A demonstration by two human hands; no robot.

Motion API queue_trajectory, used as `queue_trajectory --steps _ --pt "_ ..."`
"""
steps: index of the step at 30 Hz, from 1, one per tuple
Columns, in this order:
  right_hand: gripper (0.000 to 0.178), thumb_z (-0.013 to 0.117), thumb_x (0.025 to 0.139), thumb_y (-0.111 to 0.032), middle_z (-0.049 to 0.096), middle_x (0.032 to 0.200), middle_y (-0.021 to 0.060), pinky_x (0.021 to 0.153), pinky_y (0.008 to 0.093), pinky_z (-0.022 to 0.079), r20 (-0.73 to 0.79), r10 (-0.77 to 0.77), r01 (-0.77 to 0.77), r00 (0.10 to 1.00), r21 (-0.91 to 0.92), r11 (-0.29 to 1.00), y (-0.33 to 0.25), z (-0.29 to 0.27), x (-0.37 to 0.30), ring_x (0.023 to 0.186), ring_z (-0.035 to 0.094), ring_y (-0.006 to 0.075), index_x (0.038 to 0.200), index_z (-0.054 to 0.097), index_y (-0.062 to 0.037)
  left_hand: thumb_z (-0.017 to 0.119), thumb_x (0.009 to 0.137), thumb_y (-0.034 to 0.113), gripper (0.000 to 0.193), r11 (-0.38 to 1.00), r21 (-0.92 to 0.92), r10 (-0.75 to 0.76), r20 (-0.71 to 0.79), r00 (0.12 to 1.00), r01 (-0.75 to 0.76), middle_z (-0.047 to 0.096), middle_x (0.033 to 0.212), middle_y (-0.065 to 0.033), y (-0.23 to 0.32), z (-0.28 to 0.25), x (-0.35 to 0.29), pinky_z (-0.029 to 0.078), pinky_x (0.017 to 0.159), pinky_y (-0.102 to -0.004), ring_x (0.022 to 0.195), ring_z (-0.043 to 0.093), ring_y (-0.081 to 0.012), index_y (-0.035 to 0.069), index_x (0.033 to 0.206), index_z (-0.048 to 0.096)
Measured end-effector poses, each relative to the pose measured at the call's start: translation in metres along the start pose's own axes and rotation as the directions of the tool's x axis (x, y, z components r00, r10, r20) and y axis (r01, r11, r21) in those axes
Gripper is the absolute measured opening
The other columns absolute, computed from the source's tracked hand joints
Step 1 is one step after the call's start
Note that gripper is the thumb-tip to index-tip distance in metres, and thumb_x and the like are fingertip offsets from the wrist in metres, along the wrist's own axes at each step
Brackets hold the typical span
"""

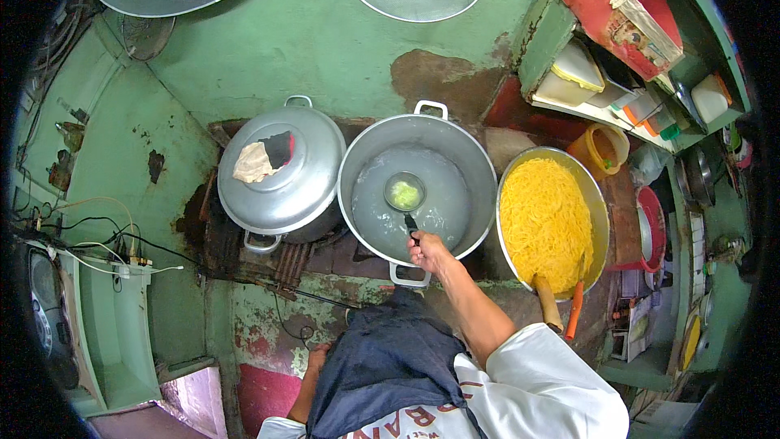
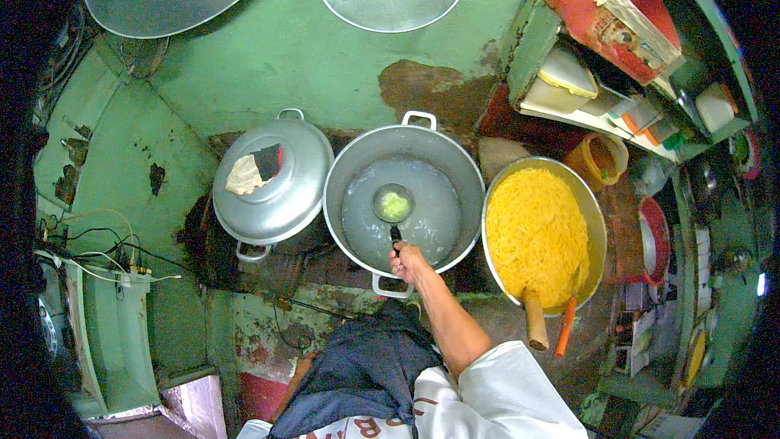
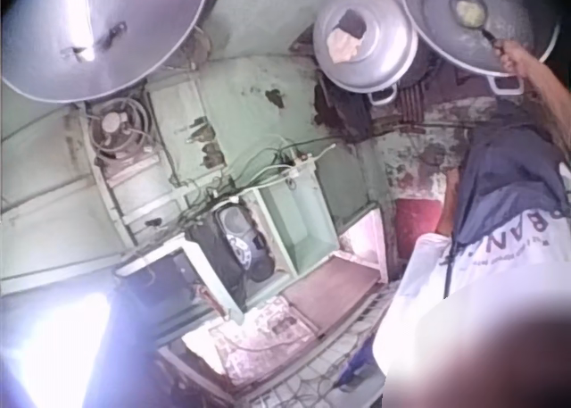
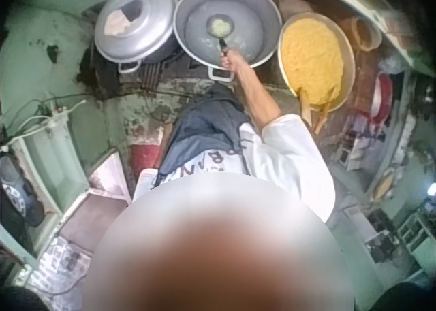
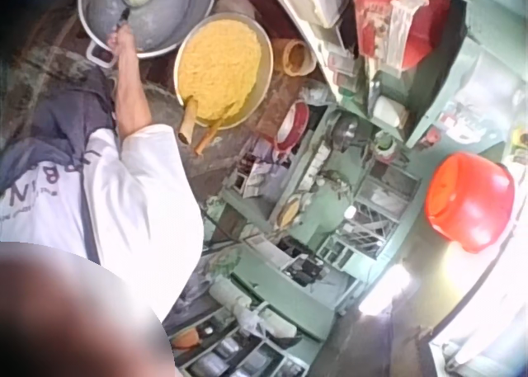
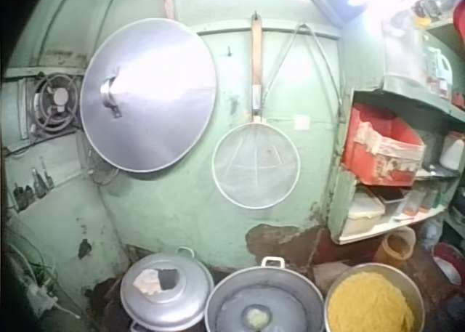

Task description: The person blanches chopped cabbage in boiling water, then spreads it over a large tray of yellow noodles. They cut hard-boiled eggs in half and arrange the halves in a decorative pattern on top of the noodles and cabbage. The finished tray is lifted and carried out of the kitchen.

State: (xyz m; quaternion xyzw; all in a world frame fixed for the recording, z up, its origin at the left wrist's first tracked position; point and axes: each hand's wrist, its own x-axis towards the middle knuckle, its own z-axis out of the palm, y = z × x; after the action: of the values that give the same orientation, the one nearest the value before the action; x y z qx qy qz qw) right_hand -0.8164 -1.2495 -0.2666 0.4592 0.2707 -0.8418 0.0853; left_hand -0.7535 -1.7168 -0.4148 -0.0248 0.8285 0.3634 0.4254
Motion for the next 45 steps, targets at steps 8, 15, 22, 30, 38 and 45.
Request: queue_trajectory --steps 8,15,22,30,38,45 --pt "0.014 0.041 0.097 -0.020 0.049 0.066 -0.0029 0.040 0.0224 0.027 0.218 0.114 -0.213 0.969 0.512 0.832 0.004 -0.011 0.019 0.043 0.034 0.0058 0.089 0.046 -0.0100 0.058 0.088 0.024 0.031 0.993 -0.106 0.045 -0.006 0.999 -0.045 0.069 0.107 -0.0077 0.020 -0.007 -0.012 0.044 0.093 -0.0279 0.102 0.062 -0.0181 0.005 0.110 0.070" --pt "0.015 0.043 0.097 -0.020 0.051 0.065 -0.0014 0.038 0.0226 0.028 -0.062 -0.061 0.063 0.996 0.037 0.997 -0.010 -0.024 0.020 0.044 0.037 0.0064 0.085 0.047 -0.0109 0.059 0.087 0.027 0.033 0.999 -0.043 -0.033 -0.048 0.998 0.030 0.070 0.108 -0.0068 0.022 -0.008 -0.003 0.044 0.090 -0.0270 0.100 0.062 -0.0164 0.005 0.109 0.071" --pt "0.026 0.051 0.093 -0.026 0.062 0.075 0.0121 0.046 0.0354 0.044 -0.241 -0.257 0.018 0.936 -0.695 0.719 -0.036 -0.033 0.014 0.052 0.056 0.0217 0.092 0.055 -0.0003 0.060 0.086 0.020 0.028 0.993 0.004 0.116 -0.066 0.991 -0.116 0.070 0.102 -0.0048 0.009 -0.007 -0.003 0.046 0.087 -0.0268 0.095 0.062 -0.0164 0.003 0.105 0.071" --pt "0.040 0.050 0.089 -0.024 0.062 0.105 0.0334 0.094 0.0472 0.046 0.016 -0.473 0.000 0.881 -0.999 -0.034 -0.012 -0.031 0.027 0.109 0.058 0.0430 0.107 0.057 0.0113 0.061 0.085 0.015 0.029 0.991 -0.083 0.099 -0.027 0.995 -0.101 0.070 0.108 -0.0057 0.002 -0.008 -0.003 0.045 0.091 -0.0265 0.102 0.062 -0.0165 0.002 0.109 0.070" --pt "0.016 0.047 0.095 -0.020 0.056 0.068 0.0009 0.041 0.0229 0.034 -0.099 -0.086 0.061 0.991 -0.230 0.971 -0.006 -0.018 0.032 0.044 0.042 0.0085 0.088 0.053 -0.0077 0.058 0.087 0.017 0.032 0.989 -0.139 0.060 0.019 0.998 -0.057 0.068 0.114 -0.0071 0.032 -0.015 -0.002 0.044 0.095 -0.0270 0.106 0.062 -0.0179 0.003 0.114 0.068" --pt "0.007 0.046 0.093 -0.016 0.051 0.066 -0.0012 0.040 0.0232 0.030 0.033 -0.145 0.143 0.989 0.047 0.989 -0.011 -0.004 -0.006 0.046 0.038 0.0070 0.087 0.049 -0.0121 0.058 0.086 0.018 0.032 0.970 -0.225 0.095 0.006 0.995 -0.091 0.068 0.114 -0.0067 0.041 -0.016 0.007 0.044 0.095 -0.0274 0.106 0.062 -0.0181 0.003 0.113 0.069"
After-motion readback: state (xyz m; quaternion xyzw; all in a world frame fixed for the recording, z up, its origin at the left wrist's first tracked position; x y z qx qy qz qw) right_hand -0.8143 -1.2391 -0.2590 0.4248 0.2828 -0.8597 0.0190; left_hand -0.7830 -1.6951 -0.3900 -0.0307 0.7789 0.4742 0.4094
